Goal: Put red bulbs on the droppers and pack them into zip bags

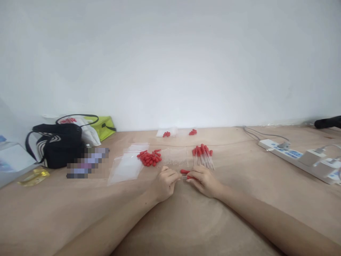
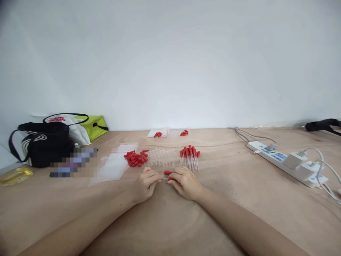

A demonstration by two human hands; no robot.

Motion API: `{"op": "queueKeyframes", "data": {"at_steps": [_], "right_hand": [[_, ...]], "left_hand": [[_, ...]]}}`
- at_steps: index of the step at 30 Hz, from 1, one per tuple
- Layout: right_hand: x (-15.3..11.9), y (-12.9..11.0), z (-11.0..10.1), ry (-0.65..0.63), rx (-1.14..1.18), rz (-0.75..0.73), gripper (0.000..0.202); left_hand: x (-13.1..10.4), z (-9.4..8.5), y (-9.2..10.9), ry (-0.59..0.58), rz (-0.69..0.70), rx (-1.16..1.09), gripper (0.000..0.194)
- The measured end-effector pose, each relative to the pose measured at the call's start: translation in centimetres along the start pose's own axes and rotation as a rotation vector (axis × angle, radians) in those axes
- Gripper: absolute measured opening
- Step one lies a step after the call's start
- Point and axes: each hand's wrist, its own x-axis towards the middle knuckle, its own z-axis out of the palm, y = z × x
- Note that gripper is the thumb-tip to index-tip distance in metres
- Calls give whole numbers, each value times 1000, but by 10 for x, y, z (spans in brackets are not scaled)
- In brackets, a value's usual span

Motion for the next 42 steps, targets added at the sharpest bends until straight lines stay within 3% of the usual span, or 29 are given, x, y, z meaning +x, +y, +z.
{"op": "queueKeyframes", "data": {"at_steps": [14, 17, 23, 27, 30, 33, 38, 42], "right_hand": [[6, -5, -2, -52, -35, -37, 21], [6, -3, -2, -44, 43, -18, 20], [9, -5, 8, 211, 545, 335, 23], [21, 6, 3, 342, 689, 490, 27], [38, 32, -14, 410, 642, 586, 35], [56, 67, -31, 399, 411, 668, 37], [79, 100, -32, 68, -48, 788, 22], [87, 100, -15, 3, -178, 834, 17]], "left_hand": [[2, 3, 6, -9, -23, 14, 23], [2, 2, 5, -3, -17, -7, 23], [3, -1, 5, 62, -101, -110, 19], [4, -3, 6, 72, -130, -188, 22], [6, -3, 6, 79, -171, -176, 21], [11, 2, 3, 32, -181, -112, 20], [25, 19, -3, -5, -188, -78, 22], [31, 26, -6, -50, -205, -105, 9]]}}
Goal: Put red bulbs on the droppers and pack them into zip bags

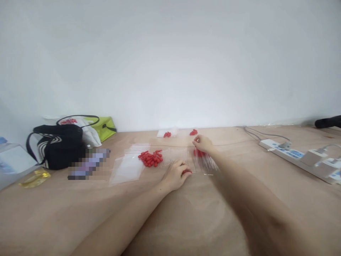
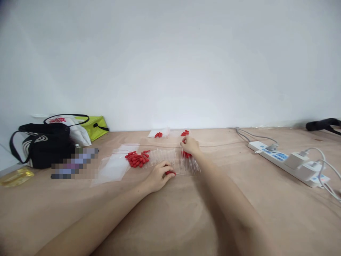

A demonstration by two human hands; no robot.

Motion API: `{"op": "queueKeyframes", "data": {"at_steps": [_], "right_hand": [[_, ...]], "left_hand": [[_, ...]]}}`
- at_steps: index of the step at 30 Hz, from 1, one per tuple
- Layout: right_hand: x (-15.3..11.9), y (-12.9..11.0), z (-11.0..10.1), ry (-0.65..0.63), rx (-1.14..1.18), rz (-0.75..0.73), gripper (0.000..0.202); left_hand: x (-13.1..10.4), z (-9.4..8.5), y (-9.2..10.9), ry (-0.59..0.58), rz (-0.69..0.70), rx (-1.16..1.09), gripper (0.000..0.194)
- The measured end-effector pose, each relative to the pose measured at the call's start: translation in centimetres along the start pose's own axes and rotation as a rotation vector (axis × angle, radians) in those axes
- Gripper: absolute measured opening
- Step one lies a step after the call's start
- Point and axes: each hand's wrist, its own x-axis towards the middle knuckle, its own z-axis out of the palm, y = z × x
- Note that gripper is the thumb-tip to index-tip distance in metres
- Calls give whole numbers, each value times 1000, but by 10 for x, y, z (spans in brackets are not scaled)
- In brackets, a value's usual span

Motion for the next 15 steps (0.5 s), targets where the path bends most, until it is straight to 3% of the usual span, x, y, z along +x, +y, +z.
{"op": "queueKeyframes", "data": {"at_steps": [7, 15], "right_hand": [[-7, -14, 17, -24, -208, -29, 19], [-31, -21, 9, -13, -280, -122, 24]], "left_hand": [[-1, -9, -2, -16, -37, -17, 10], [-2, -7, -9, -68, -17, -83, 23]]}}
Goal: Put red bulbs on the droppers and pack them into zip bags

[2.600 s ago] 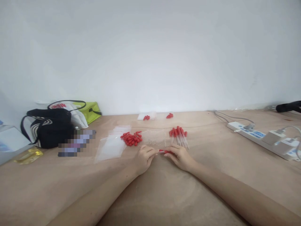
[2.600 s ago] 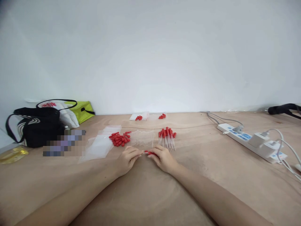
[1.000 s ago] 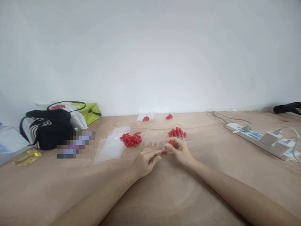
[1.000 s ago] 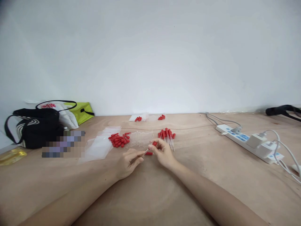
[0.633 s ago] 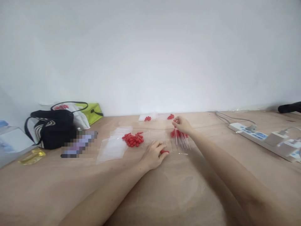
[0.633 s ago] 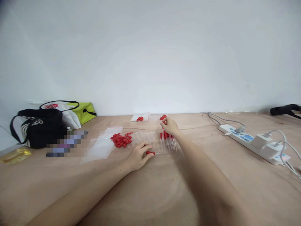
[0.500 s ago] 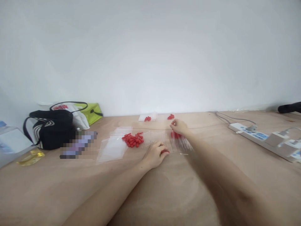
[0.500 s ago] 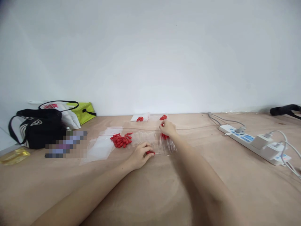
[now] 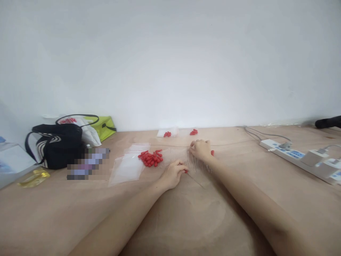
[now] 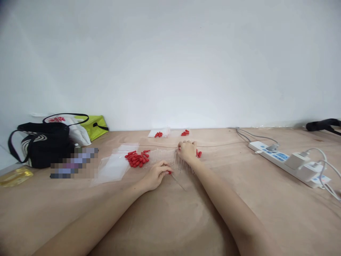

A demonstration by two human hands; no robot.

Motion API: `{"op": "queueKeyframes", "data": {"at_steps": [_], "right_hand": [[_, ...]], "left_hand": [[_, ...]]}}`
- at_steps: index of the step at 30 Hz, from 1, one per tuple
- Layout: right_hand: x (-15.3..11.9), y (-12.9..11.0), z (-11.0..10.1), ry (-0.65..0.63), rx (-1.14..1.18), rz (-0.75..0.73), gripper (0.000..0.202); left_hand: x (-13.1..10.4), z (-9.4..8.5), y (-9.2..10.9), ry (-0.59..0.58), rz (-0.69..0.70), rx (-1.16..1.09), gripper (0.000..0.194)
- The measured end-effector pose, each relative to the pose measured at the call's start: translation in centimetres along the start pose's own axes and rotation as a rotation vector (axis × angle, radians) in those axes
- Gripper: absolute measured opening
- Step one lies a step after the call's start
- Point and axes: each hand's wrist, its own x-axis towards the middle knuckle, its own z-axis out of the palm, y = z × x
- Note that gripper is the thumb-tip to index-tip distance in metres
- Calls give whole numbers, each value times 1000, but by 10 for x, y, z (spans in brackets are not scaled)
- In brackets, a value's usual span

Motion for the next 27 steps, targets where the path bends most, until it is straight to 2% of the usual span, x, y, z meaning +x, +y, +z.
{"op": "queueKeyframes", "data": {"at_steps": [6, 14, 20, 24, 27], "right_hand": [[-16, -22, -8, -228, -58, 109, 21], [-15, -31, 0, -230, -60, 183, 25], [-21, -27, -4, -195, -29, 188, 26], [-43, -7, -14, -51, 71, 131, 36], [-68, 16, -19, 88, 133, 67, 26]], "left_hand": [[2, 1, -1, -51, 47, 11, 22], [-1, -1, -1, -55, 32, 126, 24], [-5, -4, 2, 49, 3, 99, 27], [7, -8, 1, 101, 25, 84, 25], [31, -7, -2, 125, 39, 115, 23]]}}
